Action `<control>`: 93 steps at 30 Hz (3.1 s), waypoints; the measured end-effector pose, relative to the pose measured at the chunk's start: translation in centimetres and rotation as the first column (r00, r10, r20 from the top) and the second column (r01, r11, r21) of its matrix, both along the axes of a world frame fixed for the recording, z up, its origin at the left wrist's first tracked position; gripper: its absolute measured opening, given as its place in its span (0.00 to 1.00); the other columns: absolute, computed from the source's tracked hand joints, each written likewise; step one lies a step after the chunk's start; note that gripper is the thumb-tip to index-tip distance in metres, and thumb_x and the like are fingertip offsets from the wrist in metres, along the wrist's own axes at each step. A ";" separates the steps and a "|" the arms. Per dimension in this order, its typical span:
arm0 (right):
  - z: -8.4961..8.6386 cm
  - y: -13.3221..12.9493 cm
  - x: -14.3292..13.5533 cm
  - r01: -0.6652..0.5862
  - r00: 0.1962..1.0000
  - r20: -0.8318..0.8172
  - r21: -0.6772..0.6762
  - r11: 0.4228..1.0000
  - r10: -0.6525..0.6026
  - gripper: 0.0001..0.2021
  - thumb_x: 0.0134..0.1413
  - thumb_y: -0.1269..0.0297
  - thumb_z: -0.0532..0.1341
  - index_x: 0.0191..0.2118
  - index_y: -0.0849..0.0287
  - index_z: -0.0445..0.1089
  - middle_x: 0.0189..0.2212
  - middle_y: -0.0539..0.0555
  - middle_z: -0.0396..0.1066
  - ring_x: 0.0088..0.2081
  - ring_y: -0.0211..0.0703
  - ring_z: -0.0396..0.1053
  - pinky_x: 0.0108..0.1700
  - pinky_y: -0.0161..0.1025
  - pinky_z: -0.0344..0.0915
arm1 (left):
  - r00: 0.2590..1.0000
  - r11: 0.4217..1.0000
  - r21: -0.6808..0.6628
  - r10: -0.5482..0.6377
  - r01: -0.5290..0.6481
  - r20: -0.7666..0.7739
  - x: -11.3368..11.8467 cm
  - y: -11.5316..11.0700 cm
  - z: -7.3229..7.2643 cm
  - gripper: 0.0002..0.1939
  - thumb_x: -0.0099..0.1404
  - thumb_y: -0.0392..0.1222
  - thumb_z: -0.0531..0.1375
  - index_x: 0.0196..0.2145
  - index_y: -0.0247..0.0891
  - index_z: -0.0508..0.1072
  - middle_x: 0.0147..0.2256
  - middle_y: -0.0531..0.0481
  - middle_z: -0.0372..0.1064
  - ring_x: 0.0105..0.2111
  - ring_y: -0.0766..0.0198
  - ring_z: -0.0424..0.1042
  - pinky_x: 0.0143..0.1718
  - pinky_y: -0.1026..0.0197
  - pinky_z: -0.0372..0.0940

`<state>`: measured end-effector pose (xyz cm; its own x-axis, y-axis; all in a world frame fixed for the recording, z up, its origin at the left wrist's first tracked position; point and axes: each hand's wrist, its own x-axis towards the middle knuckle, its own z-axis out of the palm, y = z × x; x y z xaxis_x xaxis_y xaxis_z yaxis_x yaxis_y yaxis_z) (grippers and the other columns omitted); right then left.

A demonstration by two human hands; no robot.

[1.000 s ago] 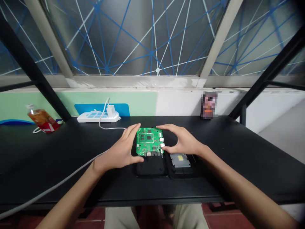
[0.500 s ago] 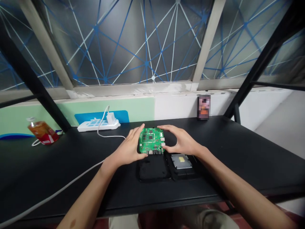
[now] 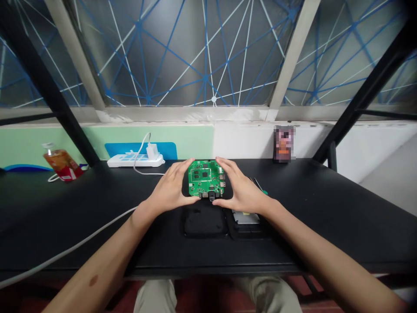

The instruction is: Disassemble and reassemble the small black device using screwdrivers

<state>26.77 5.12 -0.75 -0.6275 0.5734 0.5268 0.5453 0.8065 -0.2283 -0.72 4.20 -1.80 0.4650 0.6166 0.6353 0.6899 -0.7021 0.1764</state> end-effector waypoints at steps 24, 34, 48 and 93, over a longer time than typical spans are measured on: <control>-1.1 -0.4 0.1 0.065 0.994 -0.097 0.144 0.987 -0.051 0.61 0.49 0.60 0.70 0.74 0.46 0.22 0.71 0.62 0.48 0.70 0.67 0.52 0.67 0.67 0.61 | 0.995 0.980 0.172 -0.093 0.098 -0.038 0.5 0.1 -0.6 0.56 0.59 0.48 0.71 0.71 0.47 0.38 0.67 0.35 0.52 0.65 0.36 0.57 0.63 0.32 0.57; -1.1 -0.4 0.1 0.059 0.991 -0.124 0.112 0.992 -0.044 0.61 0.48 0.61 0.71 0.74 0.45 0.23 0.71 0.59 0.49 0.70 0.66 0.53 0.67 0.66 0.61 | 0.995 0.983 0.153 -0.097 0.099 -0.020 0.6 -0.1 -0.4 0.58 0.58 0.47 0.71 0.71 0.50 0.36 0.67 0.38 0.51 0.64 0.35 0.58 0.63 0.32 0.58; -1.0 -1.7 -1.4 0.033 0.996 0.067 0.295 0.955 -0.055 0.56 0.55 0.57 0.65 0.74 0.57 0.20 0.68 0.70 0.48 0.69 0.69 0.53 0.67 0.65 0.62 | 0.989 0.983 0.165 -0.055 0.077 -0.137 2.2 -1.2 0.2 0.61 0.56 0.48 0.73 0.71 0.46 0.34 0.65 0.36 0.54 0.62 0.32 0.56 0.64 0.33 0.50; -1.5 0.1 -0.5 0.074 0.977 -0.198 -0.027 0.997 -0.077 0.63 0.41 0.53 0.76 0.74 0.50 0.33 0.67 0.63 0.57 0.65 0.65 0.62 0.63 0.65 0.65 | 0.985 0.977 -0.134 -0.161 0.168 0.063 0.4 0.3 -0.7 0.70 0.50 0.65 0.74 0.72 0.46 0.31 0.69 0.28 0.36 0.69 0.22 0.41 0.64 0.21 0.50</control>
<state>26.27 5.19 -2.28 -0.4660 0.6262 0.6251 0.5467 0.7592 -0.3531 -0.28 4.45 -2.51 0.5360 0.6180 0.5752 0.5547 -0.7714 0.3119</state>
